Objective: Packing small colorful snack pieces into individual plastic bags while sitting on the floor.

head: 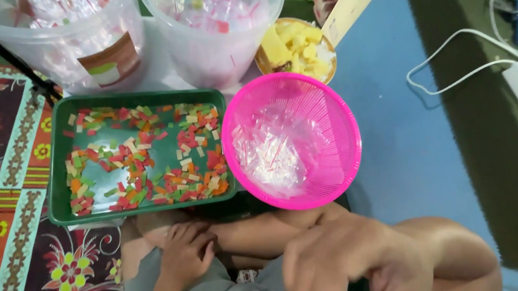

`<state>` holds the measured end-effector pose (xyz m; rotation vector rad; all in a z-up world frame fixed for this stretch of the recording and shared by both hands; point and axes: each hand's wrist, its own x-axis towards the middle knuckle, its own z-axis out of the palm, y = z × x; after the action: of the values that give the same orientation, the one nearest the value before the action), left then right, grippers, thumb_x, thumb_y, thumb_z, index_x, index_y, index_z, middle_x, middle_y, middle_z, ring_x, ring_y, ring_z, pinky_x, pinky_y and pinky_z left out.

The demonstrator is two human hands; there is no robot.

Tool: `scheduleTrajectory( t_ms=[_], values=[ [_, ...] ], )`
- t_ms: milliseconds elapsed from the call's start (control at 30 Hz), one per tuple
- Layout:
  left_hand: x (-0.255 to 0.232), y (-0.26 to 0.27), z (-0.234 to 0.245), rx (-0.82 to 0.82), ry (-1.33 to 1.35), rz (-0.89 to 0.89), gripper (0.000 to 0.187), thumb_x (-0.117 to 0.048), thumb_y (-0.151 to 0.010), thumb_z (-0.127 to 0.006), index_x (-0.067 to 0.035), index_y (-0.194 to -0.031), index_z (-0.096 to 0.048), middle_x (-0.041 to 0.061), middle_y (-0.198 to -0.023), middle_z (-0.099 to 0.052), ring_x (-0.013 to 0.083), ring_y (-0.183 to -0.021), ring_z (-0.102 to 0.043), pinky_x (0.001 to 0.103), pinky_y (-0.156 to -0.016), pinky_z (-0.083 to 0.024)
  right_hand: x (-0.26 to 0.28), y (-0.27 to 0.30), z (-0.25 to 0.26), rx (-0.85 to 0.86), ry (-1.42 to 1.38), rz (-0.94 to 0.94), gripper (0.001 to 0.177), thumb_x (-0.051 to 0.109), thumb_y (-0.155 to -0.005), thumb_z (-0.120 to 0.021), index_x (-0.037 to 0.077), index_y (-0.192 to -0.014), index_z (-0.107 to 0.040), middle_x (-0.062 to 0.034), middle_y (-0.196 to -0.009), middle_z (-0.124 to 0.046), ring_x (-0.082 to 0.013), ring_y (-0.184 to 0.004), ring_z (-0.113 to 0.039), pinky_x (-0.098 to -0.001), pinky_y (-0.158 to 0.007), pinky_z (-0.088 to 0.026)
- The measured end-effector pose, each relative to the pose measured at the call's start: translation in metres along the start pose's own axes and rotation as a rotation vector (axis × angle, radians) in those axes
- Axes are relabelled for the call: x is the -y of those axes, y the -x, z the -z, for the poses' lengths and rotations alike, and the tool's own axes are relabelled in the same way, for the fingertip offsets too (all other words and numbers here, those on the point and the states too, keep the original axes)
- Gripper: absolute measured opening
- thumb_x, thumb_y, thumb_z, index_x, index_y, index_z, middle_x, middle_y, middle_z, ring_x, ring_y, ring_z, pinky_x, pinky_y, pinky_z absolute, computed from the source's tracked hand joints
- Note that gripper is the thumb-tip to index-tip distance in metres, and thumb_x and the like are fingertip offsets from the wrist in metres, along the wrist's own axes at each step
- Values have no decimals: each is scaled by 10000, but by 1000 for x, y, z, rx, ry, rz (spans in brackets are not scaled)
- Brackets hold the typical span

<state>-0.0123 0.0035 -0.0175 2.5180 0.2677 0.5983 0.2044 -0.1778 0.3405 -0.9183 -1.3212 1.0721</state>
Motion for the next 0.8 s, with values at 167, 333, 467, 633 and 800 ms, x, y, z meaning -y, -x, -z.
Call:
scheduleTrajectory(
  t_ms=[167,333,467,633,800],
  values=[
    [-4,-2,4,-46,2,-26,125,-230,-745,-718,-170,-852,-743,0,-1058,-693,237,-975,-629,379,-925,-457,7,15,-21,-316,42,65,148,40,-875,-744,153,-949,-683,-55,-985,-681,-197,-825,-597,-322,-773,-517],
    [-9,-3,12,-60,23,-49,113,-213,-745,-718,-144,-834,-725,29,-1066,-686,258,-1010,-619,397,-969,-435,-13,45,-13,-631,41,138,263,-71,-797,-746,169,-902,-722,-35,-936,-640,-153,-783,-536,-292,-720,-458],
    [-4,6,-2,-36,-23,-14,175,-252,-749,-731,-139,-882,-722,37,-1070,-685,270,-1011,-612,418,-998,-424,-60,108,46,-981,202,337,444,-9,-879,-684,76,-1304,-587,-141,-1363,-598,-234,-1186,-613,-302,-945,-530],
    [6,1,-29,176,-155,115,445,-425,-809,-709,-148,-1158,-711,89,-1067,-657,356,-961,-595,440,-937,-450,-182,250,86,-1759,467,-70,315,68,-980,-622,110,-1291,-592,-23,-1204,-616,-77,-939,-562,-187,-845,-498],
    [38,-27,-86,823,-235,202,657,-721,-942,-443,-144,-1139,-689,146,-1093,-719,424,-944,-680,520,-814,-535,-323,395,-6,-1944,203,-1086,379,365,-1112,-510,81,-877,-598,-99,-792,-509,-230,-703,-472,-398,-679,-417]
  ],
)
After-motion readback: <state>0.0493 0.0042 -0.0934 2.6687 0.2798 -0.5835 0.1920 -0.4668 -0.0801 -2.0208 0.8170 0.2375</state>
